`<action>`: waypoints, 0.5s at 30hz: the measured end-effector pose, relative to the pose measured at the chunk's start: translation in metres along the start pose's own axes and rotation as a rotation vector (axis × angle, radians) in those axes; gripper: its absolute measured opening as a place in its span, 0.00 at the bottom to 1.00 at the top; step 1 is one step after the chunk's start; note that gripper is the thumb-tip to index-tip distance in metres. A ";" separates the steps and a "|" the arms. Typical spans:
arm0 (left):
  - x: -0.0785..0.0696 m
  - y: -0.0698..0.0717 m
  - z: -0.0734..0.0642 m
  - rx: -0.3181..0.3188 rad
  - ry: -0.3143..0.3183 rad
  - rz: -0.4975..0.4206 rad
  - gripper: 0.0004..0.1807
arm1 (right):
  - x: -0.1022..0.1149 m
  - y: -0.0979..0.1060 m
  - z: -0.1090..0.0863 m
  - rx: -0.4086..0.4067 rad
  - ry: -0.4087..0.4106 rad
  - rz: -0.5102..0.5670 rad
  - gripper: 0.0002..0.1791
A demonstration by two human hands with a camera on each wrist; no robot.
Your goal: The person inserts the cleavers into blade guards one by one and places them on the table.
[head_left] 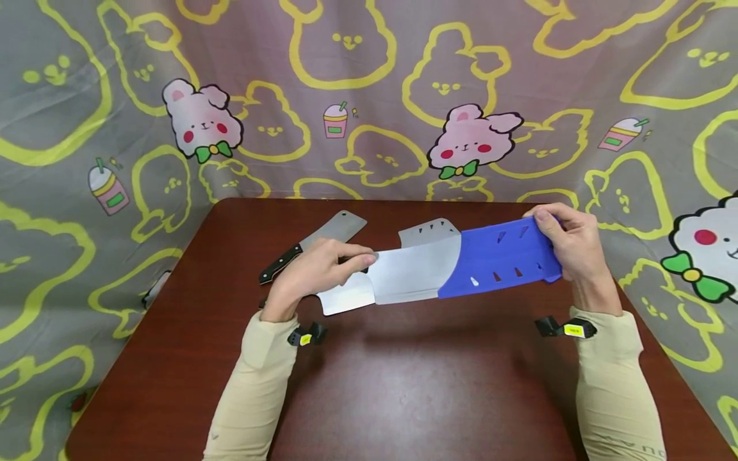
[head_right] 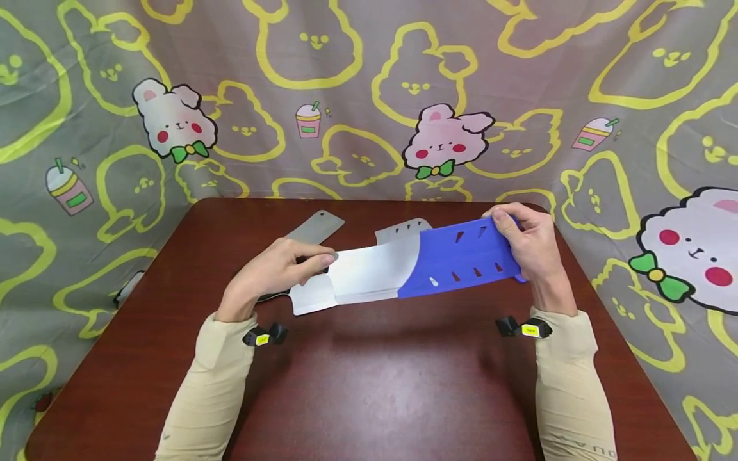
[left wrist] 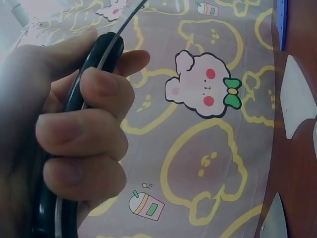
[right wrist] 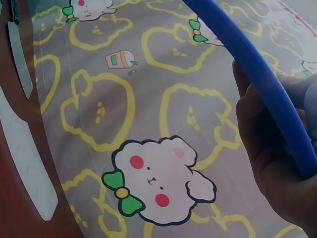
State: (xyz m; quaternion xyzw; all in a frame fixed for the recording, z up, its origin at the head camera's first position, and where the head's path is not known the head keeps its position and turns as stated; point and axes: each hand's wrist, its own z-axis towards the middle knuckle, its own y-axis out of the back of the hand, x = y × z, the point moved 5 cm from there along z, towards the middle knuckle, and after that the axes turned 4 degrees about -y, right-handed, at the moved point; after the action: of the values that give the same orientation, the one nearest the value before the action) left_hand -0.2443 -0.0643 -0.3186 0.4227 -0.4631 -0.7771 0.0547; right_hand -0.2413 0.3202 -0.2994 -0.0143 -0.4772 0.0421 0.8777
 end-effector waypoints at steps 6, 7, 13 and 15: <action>0.002 -0.005 -0.001 0.020 -0.012 0.013 0.17 | -0.001 -0.009 0.001 0.108 -0.036 -0.079 0.09; 0.002 -0.005 -0.002 0.023 -0.012 0.019 0.16 | -0.002 -0.011 0.001 0.125 -0.041 -0.094 0.09; -0.001 -0.002 -0.003 0.010 -0.009 0.040 0.15 | -0.009 -0.019 0.001 0.091 -0.063 -0.086 0.09; -0.001 -0.001 -0.001 0.005 -0.018 0.040 0.16 | -0.014 -0.020 0.000 0.055 -0.085 -0.062 0.09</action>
State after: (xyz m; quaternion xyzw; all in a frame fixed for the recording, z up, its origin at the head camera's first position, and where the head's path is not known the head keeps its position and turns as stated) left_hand -0.2424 -0.0644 -0.3189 0.4063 -0.4739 -0.7785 0.0652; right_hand -0.2480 0.2988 -0.3095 0.0264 -0.5128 0.0285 0.8576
